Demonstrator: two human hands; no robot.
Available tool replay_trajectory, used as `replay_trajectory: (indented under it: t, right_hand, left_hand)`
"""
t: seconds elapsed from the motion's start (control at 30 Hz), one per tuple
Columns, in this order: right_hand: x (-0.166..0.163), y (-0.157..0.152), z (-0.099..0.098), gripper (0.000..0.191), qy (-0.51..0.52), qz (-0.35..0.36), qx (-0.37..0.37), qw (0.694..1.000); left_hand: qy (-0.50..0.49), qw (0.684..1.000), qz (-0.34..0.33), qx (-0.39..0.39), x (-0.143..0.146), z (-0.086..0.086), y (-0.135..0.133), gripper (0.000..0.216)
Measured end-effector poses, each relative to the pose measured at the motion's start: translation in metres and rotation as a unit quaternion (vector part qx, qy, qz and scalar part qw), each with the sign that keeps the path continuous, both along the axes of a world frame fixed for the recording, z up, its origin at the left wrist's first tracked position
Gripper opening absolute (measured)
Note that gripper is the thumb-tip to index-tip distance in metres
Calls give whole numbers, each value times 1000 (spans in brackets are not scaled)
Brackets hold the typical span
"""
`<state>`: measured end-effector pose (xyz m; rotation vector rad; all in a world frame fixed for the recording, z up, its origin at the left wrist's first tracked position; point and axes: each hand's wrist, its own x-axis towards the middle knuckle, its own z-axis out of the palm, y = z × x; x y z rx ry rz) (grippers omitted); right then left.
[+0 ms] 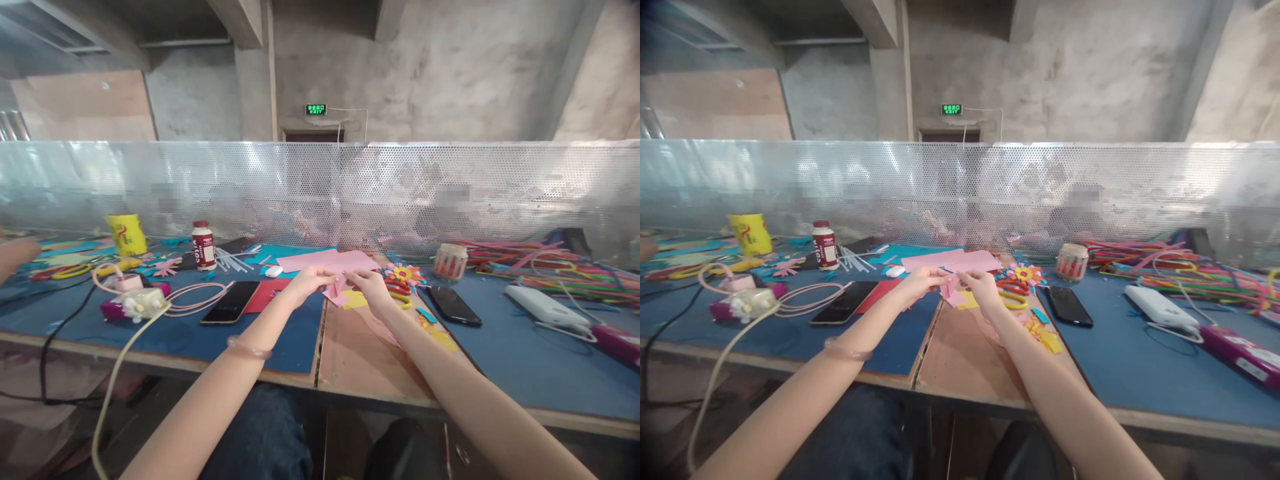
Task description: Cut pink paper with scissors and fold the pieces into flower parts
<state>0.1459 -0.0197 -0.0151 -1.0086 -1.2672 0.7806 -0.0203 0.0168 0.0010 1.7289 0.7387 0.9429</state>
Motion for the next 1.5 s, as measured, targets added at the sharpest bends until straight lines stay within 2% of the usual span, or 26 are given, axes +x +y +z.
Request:
replay_trajectory:
  t: [0.27,0.43,0.63,0.93,1.1,1.2,1.27,1.4,1.5]
  right_hand:
    - [-4,1,0,30,-54,-12,-9,998]
    - [-7,-2,-1,32,-90,14,-21,996]
    - [-8,-5,-1,34,-114,19,-21,993]
    - [-8,-7,-1,32,-112,70,-54,990]
    - [-8,-7,-4,28,-104,106,-70,986]
    - [-11,-7,-8,23,-157,142,-55,976]
    - [-15,-7,-9,20,-195,136,-27,971]
    - [-19,-8,-7,23,-211,127,-28,969]
    - [-16,-9,-6,31,-202,142,-43,968]
  left_hand:
    - [-38,999,10,-30,0,-3,3,33]
    - [-49,998,3,-34,-1,-2,2,31]
    - [24,995,91,-22,-3,6,-8,25]
    - [-11,998,43,-34,-1,-2,2,25]
    - [-50,994,16,-92,0,-4,4,26]
    - [-98,991,10,-93,0,-3,7,26]
    - [-122,989,6,-84,-1,-3,9,26]
    - [-102,992,27,-69,-2,-1,8,28]
    - [-45,996,53,-56,-3,2,2,30]
